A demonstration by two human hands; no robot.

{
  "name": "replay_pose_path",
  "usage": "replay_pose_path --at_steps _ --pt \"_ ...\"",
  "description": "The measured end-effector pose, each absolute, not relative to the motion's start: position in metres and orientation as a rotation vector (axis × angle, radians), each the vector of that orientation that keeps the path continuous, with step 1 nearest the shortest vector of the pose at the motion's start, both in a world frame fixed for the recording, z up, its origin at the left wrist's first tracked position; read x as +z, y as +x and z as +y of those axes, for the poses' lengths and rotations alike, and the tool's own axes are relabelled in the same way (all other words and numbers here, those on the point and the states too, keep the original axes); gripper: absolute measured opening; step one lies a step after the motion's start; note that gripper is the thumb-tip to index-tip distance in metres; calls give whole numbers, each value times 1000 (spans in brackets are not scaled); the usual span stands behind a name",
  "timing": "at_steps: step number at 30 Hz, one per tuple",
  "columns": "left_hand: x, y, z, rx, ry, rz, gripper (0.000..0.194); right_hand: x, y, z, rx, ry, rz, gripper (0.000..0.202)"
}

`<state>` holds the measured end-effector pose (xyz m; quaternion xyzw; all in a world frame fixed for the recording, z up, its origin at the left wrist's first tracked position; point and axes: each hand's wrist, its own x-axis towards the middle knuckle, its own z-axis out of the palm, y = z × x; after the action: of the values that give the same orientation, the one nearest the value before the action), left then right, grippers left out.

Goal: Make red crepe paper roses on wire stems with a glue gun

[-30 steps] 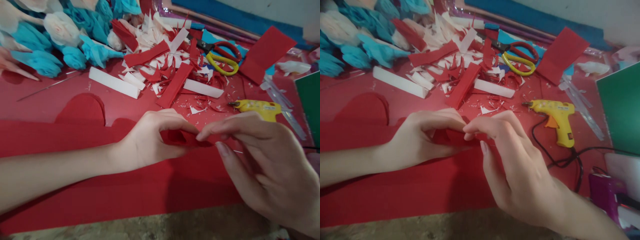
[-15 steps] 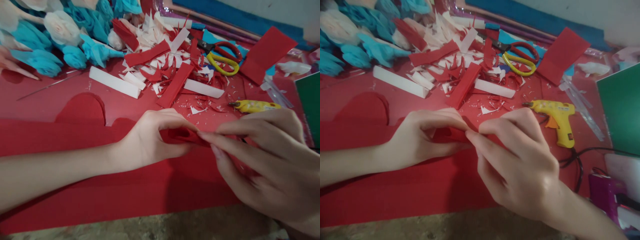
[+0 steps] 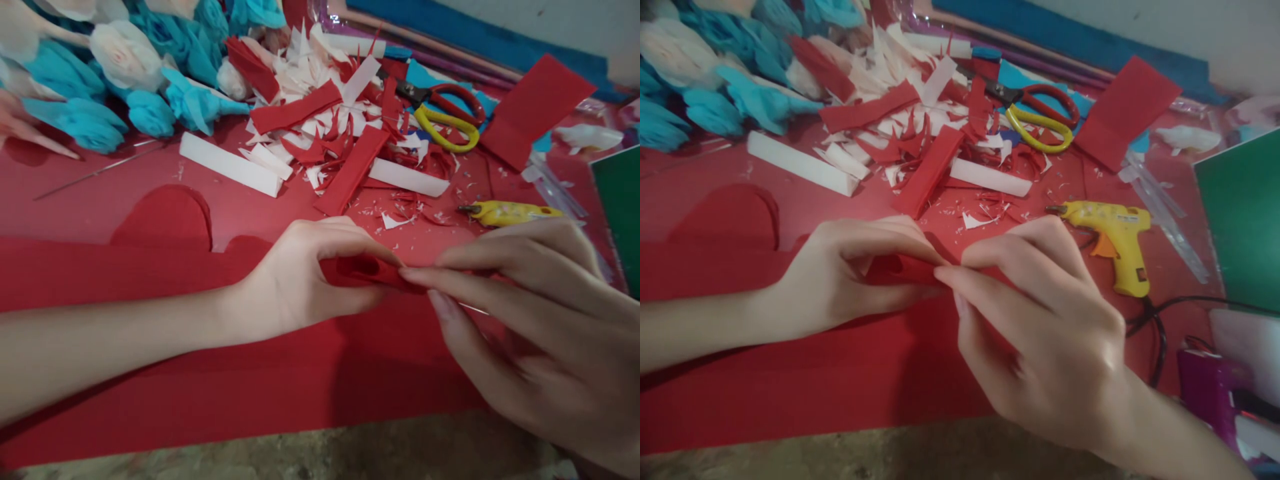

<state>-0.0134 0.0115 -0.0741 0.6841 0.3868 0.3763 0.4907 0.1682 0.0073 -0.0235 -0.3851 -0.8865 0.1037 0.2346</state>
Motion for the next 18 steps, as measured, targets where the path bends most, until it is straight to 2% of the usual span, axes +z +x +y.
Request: replay_pose_path --at_steps 18 --pt "-75 -13 12 921 1587 919 13 -17 171 8 333 -1075 -2413 15"
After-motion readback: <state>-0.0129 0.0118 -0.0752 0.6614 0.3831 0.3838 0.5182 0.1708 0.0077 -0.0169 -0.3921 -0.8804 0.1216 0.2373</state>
